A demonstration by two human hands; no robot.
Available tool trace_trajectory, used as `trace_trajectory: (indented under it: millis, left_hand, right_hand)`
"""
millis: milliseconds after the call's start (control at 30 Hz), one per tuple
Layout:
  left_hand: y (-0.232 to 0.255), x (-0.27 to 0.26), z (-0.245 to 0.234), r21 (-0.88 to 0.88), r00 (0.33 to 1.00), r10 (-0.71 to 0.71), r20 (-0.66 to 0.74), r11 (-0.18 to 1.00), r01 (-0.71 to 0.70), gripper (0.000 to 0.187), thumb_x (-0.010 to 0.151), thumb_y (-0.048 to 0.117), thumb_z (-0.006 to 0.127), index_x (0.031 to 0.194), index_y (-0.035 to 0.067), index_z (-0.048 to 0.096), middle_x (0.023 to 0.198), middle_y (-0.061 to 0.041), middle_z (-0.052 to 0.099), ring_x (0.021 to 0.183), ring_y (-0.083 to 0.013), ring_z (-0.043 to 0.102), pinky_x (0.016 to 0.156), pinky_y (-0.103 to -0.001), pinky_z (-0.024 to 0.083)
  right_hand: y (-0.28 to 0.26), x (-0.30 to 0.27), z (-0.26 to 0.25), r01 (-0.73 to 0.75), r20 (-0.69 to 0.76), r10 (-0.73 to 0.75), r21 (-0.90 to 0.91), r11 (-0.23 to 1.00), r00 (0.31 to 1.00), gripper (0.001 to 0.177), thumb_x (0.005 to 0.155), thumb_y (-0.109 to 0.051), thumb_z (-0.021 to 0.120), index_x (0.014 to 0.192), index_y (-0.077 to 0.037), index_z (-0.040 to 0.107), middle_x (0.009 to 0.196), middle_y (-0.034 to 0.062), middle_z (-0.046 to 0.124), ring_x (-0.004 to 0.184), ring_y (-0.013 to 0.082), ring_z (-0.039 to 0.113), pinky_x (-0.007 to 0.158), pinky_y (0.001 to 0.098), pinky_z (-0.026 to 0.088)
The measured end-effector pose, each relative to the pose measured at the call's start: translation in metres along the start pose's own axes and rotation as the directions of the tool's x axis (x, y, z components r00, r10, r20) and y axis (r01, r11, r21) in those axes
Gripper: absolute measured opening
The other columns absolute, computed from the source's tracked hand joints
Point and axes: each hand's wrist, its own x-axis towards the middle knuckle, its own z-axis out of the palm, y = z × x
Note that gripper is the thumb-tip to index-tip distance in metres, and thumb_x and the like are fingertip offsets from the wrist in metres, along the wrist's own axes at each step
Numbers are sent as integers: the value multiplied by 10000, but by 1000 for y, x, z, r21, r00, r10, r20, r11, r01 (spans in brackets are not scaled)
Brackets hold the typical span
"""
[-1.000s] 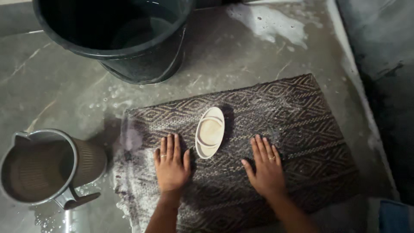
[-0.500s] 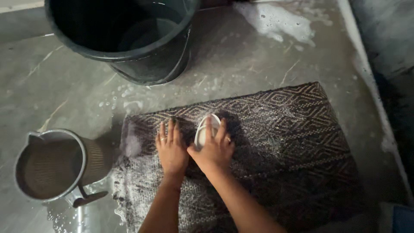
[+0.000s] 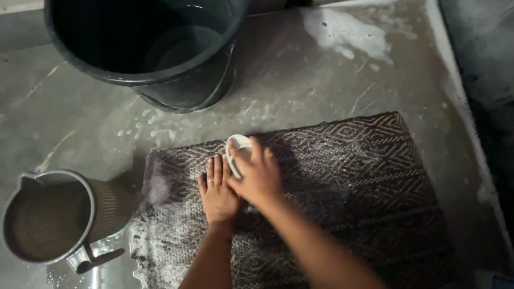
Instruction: The person pours water from a small plastic jug onto a patterned rug laid on a tiled floor. They then scrub the rug with a white sponge, creating suds, and continue to scrub different sections of the rug.
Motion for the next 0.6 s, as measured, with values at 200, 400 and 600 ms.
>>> trace_trajectory:
  millis: [200, 400, 600]
  left_hand:
    - [6, 1, -11, -27, 999, 1, 39, 1000, 0, 728, 898, 318, 526, 1574, 91, 378, 1622, -110, 402, 1511, -296, 340, 1189, -565, 249]
    - [10, 7, -18, -39, 1000, 3, -5, 999, -3, 734, 875, 299, 544, 1559, 85, 384, 1613, -118, 407, 1506, -310, 338, 1188, -559, 251]
    - [11, 7, -18, -26, 998, -32, 46, 999, 33, 737, 861, 293, 545, 1552, 87, 393, 1614, -110, 404, 1503, -294, 336, 1191, -550, 248]
  right_hand:
    - [166, 1, -67, -463, 256, 468, -83, 883, 846, 844, 609, -354, 954, 1374, -221, 621, 1471, 97, 476, 1255, 306, 520, 1037, 445, 466]
    - [294, -5, -122, -598, -171, 573, -244, 764, 802, 815, 717, -419, 904, 1479, -281, 652, 1382, 179, 529, 1157, 425, 567, 961, 524, 485]
    - [74, -25, -39, -188, 68, 181, 113, 976, 981, 841, 646, -335, 894, 1424, -229, 593, 1296, 170, 580, 1104, 374, 594, 914, 479, 512]
